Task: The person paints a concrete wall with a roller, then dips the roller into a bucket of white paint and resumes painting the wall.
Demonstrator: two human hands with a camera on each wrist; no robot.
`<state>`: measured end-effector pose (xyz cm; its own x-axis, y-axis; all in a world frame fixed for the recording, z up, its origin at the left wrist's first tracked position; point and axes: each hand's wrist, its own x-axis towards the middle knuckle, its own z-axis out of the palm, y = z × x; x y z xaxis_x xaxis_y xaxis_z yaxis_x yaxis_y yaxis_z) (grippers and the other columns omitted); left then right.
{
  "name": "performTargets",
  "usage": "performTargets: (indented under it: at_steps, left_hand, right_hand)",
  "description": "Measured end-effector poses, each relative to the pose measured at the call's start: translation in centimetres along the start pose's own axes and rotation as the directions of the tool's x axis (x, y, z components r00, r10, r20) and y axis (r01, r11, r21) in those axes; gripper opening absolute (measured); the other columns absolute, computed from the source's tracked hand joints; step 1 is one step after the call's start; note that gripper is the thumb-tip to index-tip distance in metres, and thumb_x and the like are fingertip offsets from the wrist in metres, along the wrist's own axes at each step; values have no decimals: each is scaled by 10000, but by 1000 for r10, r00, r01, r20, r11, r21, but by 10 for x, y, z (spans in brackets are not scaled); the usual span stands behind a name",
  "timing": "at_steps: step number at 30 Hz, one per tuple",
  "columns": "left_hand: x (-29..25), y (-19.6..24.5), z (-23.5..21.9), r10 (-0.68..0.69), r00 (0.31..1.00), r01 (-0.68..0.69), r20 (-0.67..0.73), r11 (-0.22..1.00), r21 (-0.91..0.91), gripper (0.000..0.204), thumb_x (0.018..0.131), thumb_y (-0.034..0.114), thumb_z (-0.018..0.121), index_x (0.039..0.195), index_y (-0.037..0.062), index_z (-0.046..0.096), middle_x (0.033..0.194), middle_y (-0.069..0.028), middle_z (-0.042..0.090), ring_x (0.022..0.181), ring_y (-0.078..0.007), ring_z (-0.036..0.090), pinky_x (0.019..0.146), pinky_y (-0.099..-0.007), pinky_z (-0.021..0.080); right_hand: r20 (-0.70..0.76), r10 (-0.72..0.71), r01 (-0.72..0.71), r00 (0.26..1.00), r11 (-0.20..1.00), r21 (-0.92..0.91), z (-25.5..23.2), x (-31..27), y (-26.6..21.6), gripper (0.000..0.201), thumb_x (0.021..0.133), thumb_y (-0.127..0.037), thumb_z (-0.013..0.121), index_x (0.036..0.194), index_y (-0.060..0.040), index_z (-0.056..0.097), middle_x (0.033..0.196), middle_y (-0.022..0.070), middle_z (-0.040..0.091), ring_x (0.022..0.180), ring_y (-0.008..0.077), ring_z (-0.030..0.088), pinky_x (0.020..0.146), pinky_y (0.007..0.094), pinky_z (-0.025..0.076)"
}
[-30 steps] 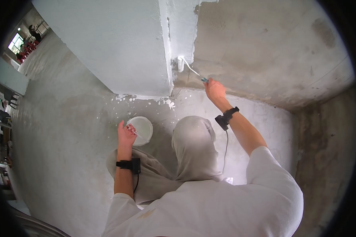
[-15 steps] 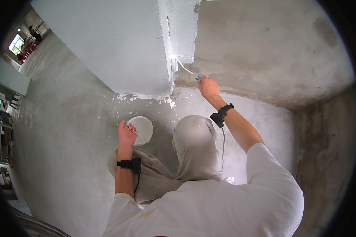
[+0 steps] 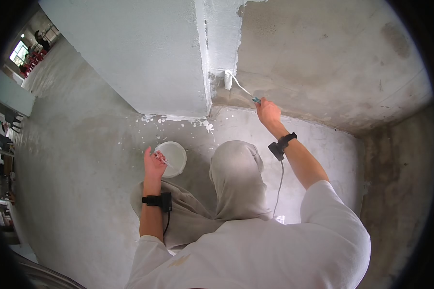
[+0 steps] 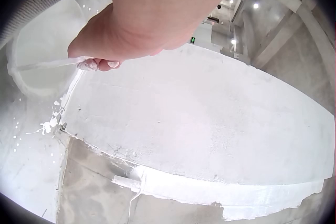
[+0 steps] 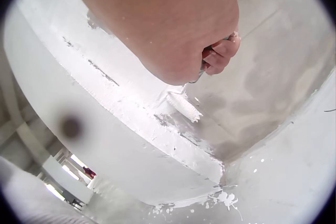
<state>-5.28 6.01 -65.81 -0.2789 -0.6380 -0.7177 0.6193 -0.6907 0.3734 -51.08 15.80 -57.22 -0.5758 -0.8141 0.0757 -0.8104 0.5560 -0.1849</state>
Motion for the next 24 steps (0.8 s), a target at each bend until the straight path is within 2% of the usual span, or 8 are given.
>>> performTargets:
  at_steps: [14,24]
  left_hand:
    - [0,2,-4,9,1000,-9,-13,1000,-19,379,880,431,561,817,72,458,599,-15,436,535,-146,416,527,-280,373]
    - [-3,2,1,-10,1000,9,-24,999,-40,376,874,426,571,818,72,459,597,-15,434,530,-149,412,526,-284,369]
  right_hand:
    - [12,-14,14,1000,1000,-11,19,3,12,323,933,-344,540,942,-24,585,832,227,657,806,418,636,687,519,504]
    - [43,-66,65,997,998,13,44,22,-30,322,932,-342,547,949,-23,585,836,218,662,820,405,644,691,510,511]
